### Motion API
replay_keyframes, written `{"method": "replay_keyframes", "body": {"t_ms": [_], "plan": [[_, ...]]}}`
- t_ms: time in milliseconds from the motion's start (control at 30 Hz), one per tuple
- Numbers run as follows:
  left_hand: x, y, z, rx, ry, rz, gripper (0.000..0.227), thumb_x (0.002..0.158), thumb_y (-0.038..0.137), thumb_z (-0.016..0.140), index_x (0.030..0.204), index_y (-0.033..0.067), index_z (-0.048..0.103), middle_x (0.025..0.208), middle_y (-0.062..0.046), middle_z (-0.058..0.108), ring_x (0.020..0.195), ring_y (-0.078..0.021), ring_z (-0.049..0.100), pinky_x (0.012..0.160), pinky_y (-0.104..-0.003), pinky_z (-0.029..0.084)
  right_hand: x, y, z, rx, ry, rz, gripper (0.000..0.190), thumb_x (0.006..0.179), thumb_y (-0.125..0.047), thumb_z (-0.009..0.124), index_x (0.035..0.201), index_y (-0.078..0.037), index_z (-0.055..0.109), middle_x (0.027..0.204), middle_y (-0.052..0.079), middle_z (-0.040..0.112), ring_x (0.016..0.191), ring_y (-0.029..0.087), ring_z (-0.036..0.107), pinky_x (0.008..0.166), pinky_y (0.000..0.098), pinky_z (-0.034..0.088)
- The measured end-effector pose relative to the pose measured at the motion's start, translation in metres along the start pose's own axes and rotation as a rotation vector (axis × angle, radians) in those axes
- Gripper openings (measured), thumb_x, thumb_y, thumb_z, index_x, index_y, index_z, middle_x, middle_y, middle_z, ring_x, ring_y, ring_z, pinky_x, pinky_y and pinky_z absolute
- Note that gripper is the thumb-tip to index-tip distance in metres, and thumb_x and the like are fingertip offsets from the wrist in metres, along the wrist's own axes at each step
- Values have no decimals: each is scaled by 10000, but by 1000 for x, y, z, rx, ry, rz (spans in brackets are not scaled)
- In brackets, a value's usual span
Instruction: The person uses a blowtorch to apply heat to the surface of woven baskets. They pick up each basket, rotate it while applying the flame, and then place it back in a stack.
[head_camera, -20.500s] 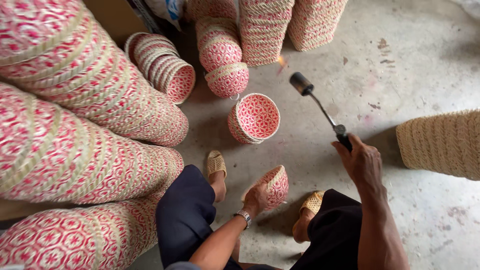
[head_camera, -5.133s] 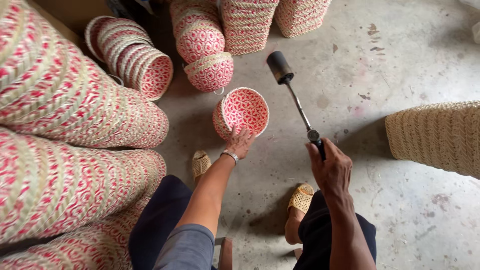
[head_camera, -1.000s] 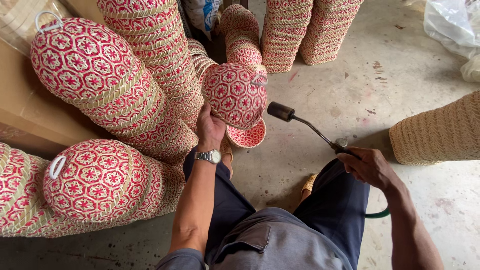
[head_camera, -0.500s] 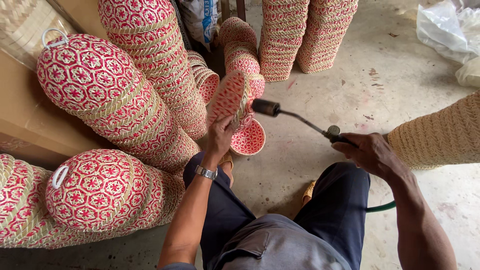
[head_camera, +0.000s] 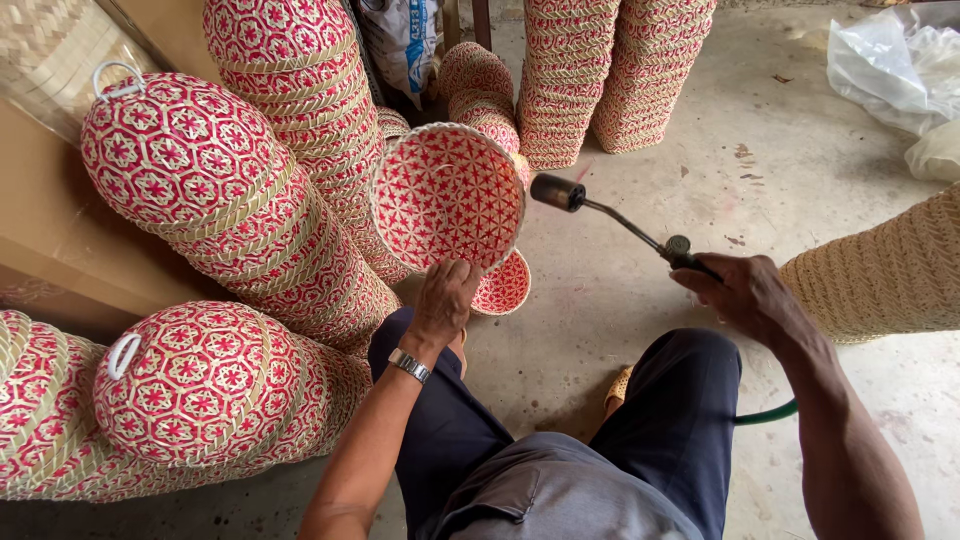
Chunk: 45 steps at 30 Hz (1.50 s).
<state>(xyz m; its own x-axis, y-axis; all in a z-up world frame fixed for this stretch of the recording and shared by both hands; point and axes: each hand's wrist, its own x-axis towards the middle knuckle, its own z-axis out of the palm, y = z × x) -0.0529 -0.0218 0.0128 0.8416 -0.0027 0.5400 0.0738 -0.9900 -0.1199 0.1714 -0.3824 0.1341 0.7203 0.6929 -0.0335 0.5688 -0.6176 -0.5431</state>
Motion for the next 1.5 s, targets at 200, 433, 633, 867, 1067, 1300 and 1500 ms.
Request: {"method": "replay_keyframes", "body": {"t_ms": [200,433,633,867,1067,1300,1500], "plan": [[-5,21,-3,-2,-90,106,155,965,73,523,1086,28,610,929,-71,573,894,-207,545,808,-355,481,22,-31,-9,-18,14,-17,328,969,-403,651,1048,-112,781,645,65,692,513,165,617,474,370,479],[4,73,-14,-136,-19,107,207,886,75,546,1088,38,578,957,-75,561,934,-232,556,845,-380,479,33,-40,38,10,197,-211,378,917,-420,717,1042,-65,750,610,72,662,438,187,547,444,387,427],[10,140,-1,-277,-68,17,383,1045,109,497,1396,-41,524,819,-64,559,796,-241,561,717,-407,482,43,-20,93,58,412,-28,550,799,-494,876,852,20,688,636,166,649,543,239,582,547,406,475],[22,159,0,-542,91,-81,789,910,520,613,1509,41,429,1173,-176,627,1021,-309,608,893,-478,504,61,18,103,95,380,-60,355,917,-331,781,1047,-8,712,875,168,746,652,218,715,567,354,570],[23,23,20,-718,-148,-571,1021,981,789,388,1616,-4,288,1512,-327,454,1399,-460,481,1162,-499,397,49,35,68,82,327,-137,362,883,-290,828,1067,6,726,839,179,737,693,220,702,650,372,551],[-11,11,58,-1026,-473,-557,551,1015,517,522,1263,45,658,1011,-172,760,879,-237,703,835,-395,552,31,-7,66,94,291,-158,353,912,-313,802,1039,5,717,762,180,684,630,222,646,607,381,515],[-49,23,66,-1182,-82,-1022,210,1008,213,599,1090,36,678,898,-126,721,724,-197,709,628,-367,611,-10,-26,50,36,107,-190,274,974,-309,682,1034,-51,747,707,180,669,575,296,634,566,424,489]]}}
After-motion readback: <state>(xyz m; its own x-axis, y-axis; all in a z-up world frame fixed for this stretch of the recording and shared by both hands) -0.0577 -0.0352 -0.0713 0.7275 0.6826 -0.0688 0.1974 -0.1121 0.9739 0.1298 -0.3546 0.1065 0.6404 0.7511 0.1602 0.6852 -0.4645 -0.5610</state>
